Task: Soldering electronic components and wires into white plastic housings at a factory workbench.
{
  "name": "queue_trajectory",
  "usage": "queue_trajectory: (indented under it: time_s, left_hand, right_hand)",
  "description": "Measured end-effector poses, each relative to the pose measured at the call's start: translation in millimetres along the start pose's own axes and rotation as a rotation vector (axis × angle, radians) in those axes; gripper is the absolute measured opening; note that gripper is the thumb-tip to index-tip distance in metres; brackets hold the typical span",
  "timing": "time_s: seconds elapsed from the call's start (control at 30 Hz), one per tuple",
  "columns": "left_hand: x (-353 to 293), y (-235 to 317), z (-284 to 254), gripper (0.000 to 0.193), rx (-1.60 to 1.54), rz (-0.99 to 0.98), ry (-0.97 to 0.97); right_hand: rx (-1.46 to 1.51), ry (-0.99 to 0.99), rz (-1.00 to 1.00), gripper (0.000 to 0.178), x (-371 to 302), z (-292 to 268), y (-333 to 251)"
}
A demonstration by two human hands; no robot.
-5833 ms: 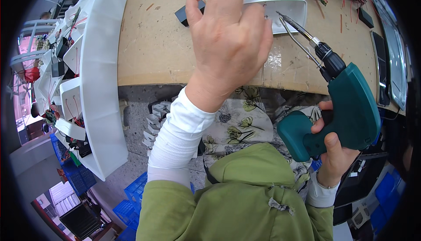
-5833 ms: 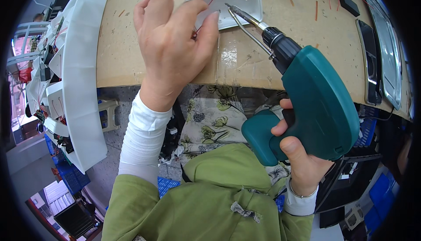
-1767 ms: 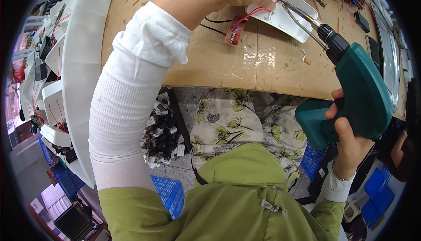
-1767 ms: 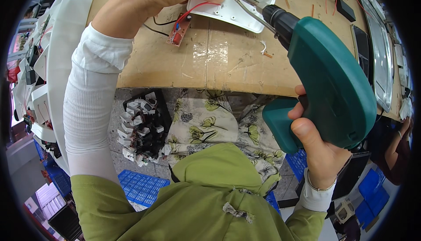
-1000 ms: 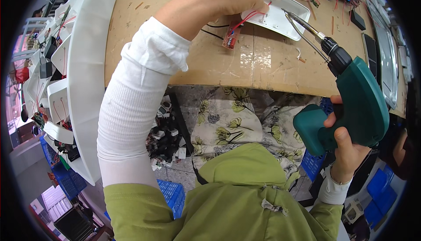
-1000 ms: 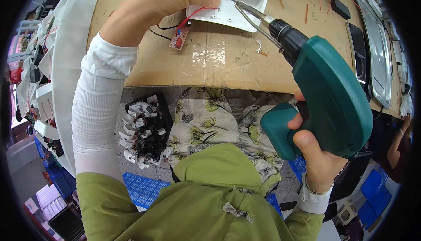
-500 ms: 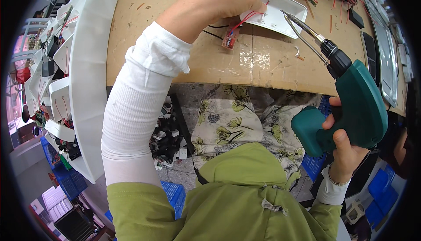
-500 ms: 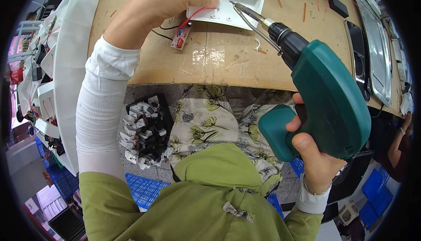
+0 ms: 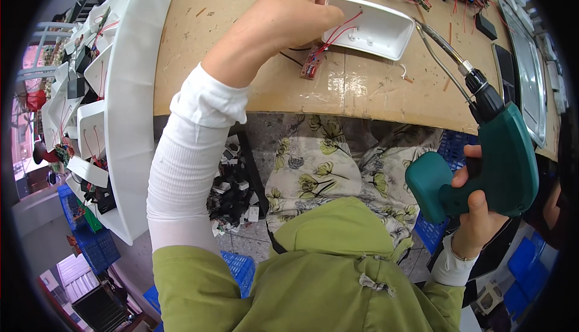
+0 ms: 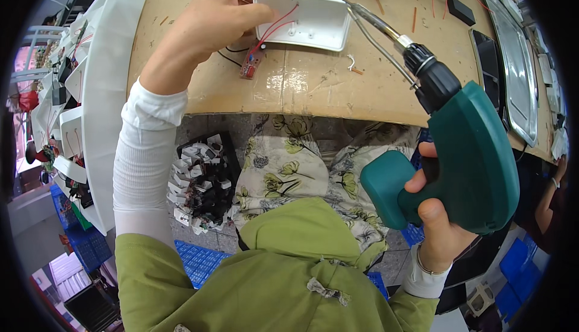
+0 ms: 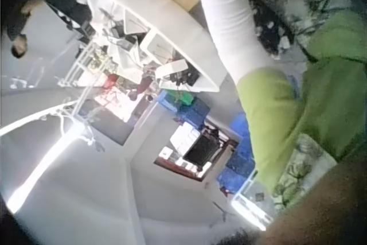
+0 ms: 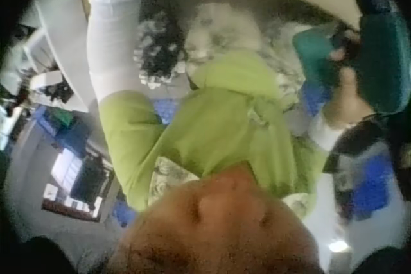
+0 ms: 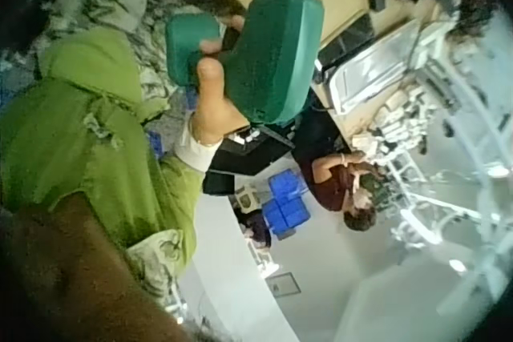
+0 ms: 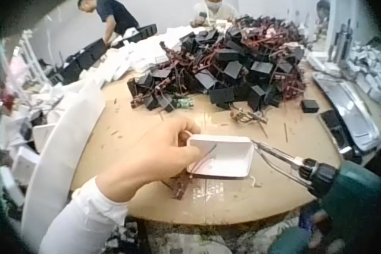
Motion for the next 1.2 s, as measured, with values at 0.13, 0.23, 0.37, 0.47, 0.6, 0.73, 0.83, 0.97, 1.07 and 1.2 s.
queue_trajectory:
  time_s: [0.13,0.23,0.37,0.47,0.6,0.73,0.83,0.97,1.07,1.2]
  left_hand:
    - [-7,5,5,0.023,0.181,0.107,-0.068]
    - [-4,4,6,0.041,0.225,0.111,-0.079]
    - [-1,-13,4,0.037,0.033,-0.035,-0.072]
    - [0,-23,2,0.033,-0.224,-0.165,-0.02]
    - [2,-25,-1,0.028,-0.297,-0.152,0.028]
    - [-8,-21,-21,0.024,-0.441,-0.102,0.117]
    - [-20,-12,-54,0.02,-0.587,-0.073,0.354]
    - [-57,13,-134,0.018,-0.658,0.006,0.618]
    - [-97,47,-190,0.011,-0.528,0.091,0.81]
    - [-166,70,-310,0.011,-0.08,0.181,0.643]
  right_hand:
    - [0.007,0.023,-0.008,0.07,-2,-6,1]
    - [0.018,0.032,-0.003,0.069,-6,-10,1]
    - [0.039,0.013,-0.026,0.069,-9,-16,3]
    - [0.08,0.016,-0.039,0.068,-10,-20,4]
    - [0.077,0.042,-0.041,0.067,-8,-26,3]
    - [0.153,-0.011,-0.068,0.065,-6,-22,4]
    - [0.177,0.007,-0.051,0.066,-8,-31,13]
    - [0.268,-0.115,-0.148,0.055,-10,-28,13]
    - [0.326,-0.131,-0.123,0.05,-4,-26,17]
    - [0.352,-0.164,-0.149,0.047,-4,-19,15]
Point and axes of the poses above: each hand's wrist, its own x-axis towards the middle knuckle, its own z-axis out of the palm, y = z × x, the point moved 6 cm from there along x, towards the middle knuckle, and after that the axes turned 8 degrees about z, right-handed, at the moved point
